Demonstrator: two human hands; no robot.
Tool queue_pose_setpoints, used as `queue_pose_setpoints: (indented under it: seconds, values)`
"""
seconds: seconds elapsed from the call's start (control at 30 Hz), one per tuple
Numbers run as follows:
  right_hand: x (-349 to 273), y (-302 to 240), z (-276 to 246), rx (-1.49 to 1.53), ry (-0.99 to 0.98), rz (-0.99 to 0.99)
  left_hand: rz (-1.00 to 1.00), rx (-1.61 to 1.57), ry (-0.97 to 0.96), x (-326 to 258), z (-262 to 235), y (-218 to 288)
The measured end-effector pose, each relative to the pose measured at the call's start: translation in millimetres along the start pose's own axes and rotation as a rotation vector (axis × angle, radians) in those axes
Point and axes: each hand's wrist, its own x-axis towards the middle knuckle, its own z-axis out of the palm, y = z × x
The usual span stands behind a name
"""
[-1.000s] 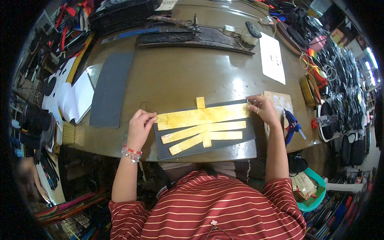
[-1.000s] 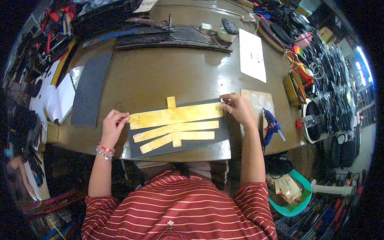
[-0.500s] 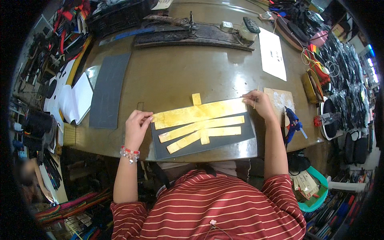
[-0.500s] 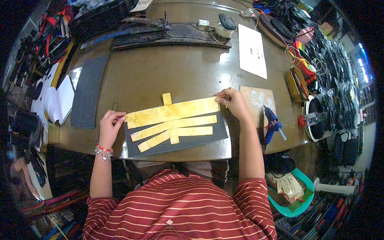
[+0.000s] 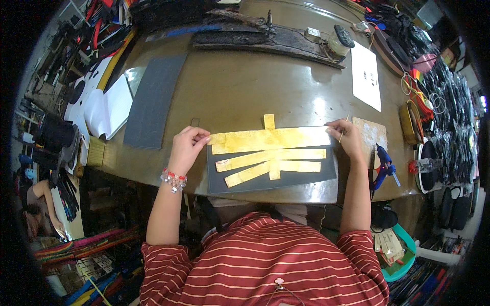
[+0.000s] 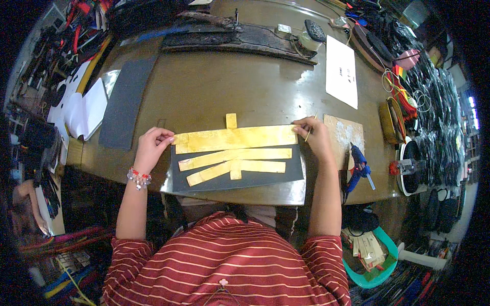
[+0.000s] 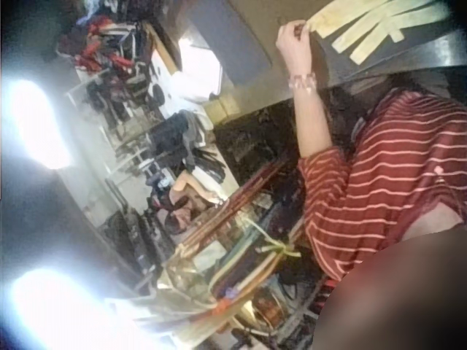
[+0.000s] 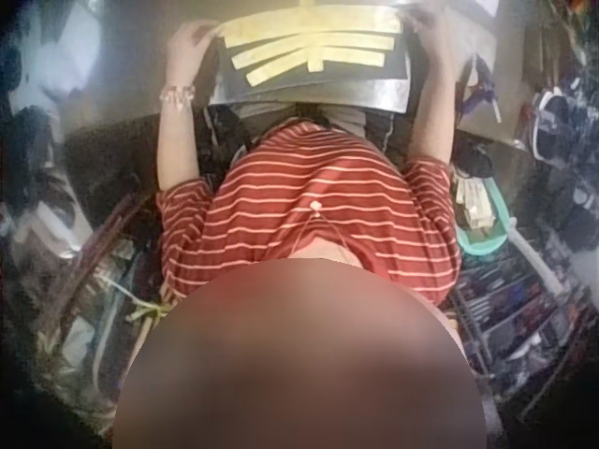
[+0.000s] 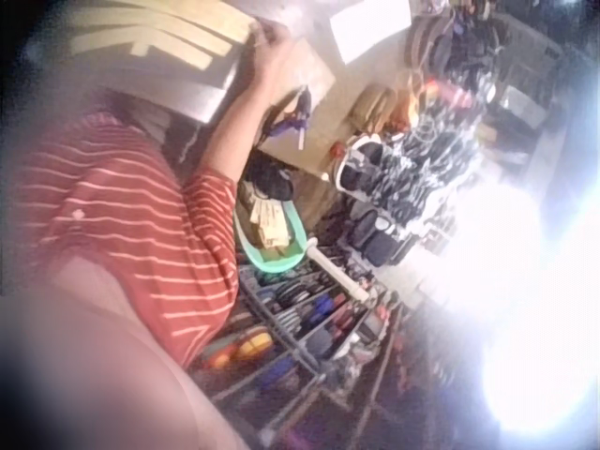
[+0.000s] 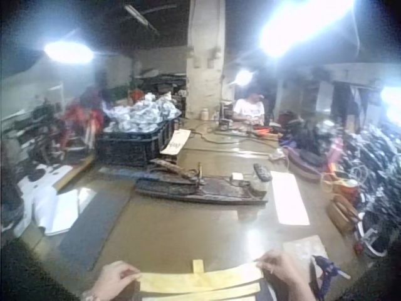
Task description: The person cuts a dark gray sheet with red-handled scissors, then places paper templates on the sheet and traces their outlines with a pencil. The person then flips the sheet and continues tracing on the other side.
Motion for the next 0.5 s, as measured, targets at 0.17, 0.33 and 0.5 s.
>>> queue_pose_setpoints:
  seconds: [0.17,0.33,0.5]
  values:
    - [4.5,-19.6,-14.0,0.580,0.432,0.353,0.050,-0.006,-0.024,2.0,-1.8,-1.1]
    - [-1.3,-89.0,42.5,0.551,0.163,-0.074,0.089,0.032,-0.098,2.1,-5.4,-1.6]
    - [-9.1,-154.0,137.7,0.338,-0.251,-0.375,0.272,0.125,-0.031,6.0,-6.5,-10.4]
